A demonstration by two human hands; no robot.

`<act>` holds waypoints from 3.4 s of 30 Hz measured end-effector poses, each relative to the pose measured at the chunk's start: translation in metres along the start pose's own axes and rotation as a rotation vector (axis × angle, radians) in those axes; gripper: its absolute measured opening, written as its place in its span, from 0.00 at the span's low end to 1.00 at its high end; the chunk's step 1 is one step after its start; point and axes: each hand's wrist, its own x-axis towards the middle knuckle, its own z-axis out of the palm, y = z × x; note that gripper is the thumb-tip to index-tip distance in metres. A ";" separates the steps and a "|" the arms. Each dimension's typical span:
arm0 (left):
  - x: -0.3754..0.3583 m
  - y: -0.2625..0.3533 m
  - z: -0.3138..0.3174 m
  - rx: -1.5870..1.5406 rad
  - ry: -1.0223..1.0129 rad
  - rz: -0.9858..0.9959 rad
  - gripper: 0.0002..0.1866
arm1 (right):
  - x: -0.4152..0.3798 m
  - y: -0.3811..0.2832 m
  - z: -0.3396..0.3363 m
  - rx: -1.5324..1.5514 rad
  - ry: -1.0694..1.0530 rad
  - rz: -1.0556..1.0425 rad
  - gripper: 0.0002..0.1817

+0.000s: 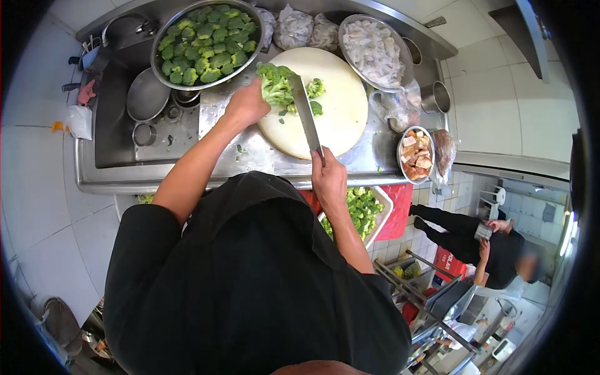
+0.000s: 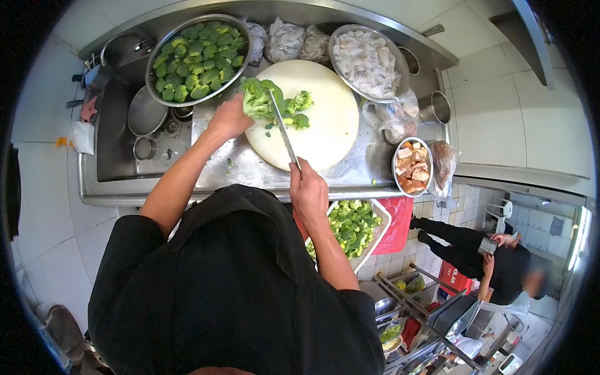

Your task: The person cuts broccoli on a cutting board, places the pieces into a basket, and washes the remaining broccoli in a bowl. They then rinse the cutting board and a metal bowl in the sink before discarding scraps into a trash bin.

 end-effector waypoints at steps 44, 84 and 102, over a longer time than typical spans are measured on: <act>0.020 -0.020 -0.002 -0.513 -0.273 -0.272 0.12 | 0.011 0.013 0.035 -0.144 -0.150 0.057 0.15; 0.013 -0.014 -0.024 -0.135 -0.260 -0.183 0.14 | 0.016 0.006 0.008 -0.017 -0.027 -0.039 0.14; 0.040 -0.050 -0.005 -0.486 -0.467 -0.288 0.31 | 0.010 0.081 0.042 0.197 -0.033 0.204 0.16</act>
